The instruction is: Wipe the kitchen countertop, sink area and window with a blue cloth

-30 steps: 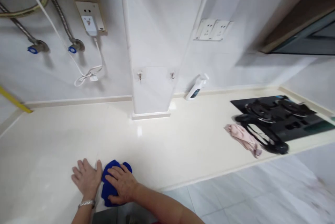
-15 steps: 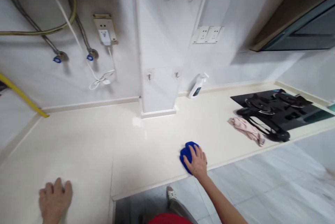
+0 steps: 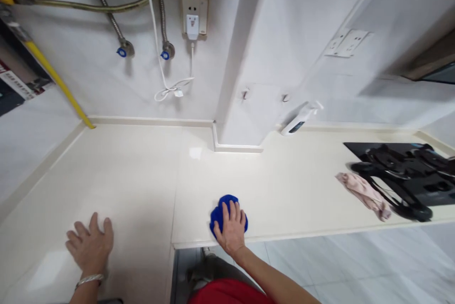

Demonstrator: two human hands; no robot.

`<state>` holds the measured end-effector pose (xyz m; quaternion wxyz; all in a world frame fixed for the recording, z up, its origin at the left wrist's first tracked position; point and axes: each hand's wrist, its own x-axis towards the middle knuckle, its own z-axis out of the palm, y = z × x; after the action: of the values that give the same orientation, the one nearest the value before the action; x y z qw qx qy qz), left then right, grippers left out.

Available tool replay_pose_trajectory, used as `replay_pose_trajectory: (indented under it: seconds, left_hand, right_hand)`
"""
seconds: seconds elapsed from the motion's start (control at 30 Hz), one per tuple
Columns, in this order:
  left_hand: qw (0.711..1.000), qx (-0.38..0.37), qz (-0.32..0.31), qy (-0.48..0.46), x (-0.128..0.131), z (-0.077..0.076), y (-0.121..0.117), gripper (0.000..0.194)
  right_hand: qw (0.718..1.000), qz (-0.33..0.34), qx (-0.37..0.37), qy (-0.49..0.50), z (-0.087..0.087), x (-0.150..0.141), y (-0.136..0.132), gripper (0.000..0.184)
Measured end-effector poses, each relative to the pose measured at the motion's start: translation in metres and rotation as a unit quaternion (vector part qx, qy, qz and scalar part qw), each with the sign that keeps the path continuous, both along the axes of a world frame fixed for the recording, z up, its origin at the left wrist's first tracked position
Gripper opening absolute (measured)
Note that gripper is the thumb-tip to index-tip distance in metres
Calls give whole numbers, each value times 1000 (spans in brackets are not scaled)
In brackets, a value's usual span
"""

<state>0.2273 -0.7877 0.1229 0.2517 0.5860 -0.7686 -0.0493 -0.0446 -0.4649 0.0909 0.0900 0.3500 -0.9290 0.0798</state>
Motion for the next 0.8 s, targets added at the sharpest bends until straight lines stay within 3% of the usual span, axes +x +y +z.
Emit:
replay_pose_trajectory:
  seconds: [0.17,0.27,0.37,0.57,0.8]
  left_hand:
    - [999,-32,25,-27,0,-4,2,58]
    - [998,-26,41,-40,0,-3,2,58]
    - [997,-6,52,-53,-1,2,3,58]
    - [994,40,57,-82,0,10,2,61]
    - [989,79,70,-105,-3,15,-2,64]
  right_hand:
    - [973,206,28,-95,16,57,-67,79]
    - [926,341,39,-160,28,76,-106,82]
    - [879,430,33,-205,37,79,-137,78]
    - [847,482,-8,-222,32,50,-178,77]
    - [906,391,-42,-155,21,-38,-233,76]
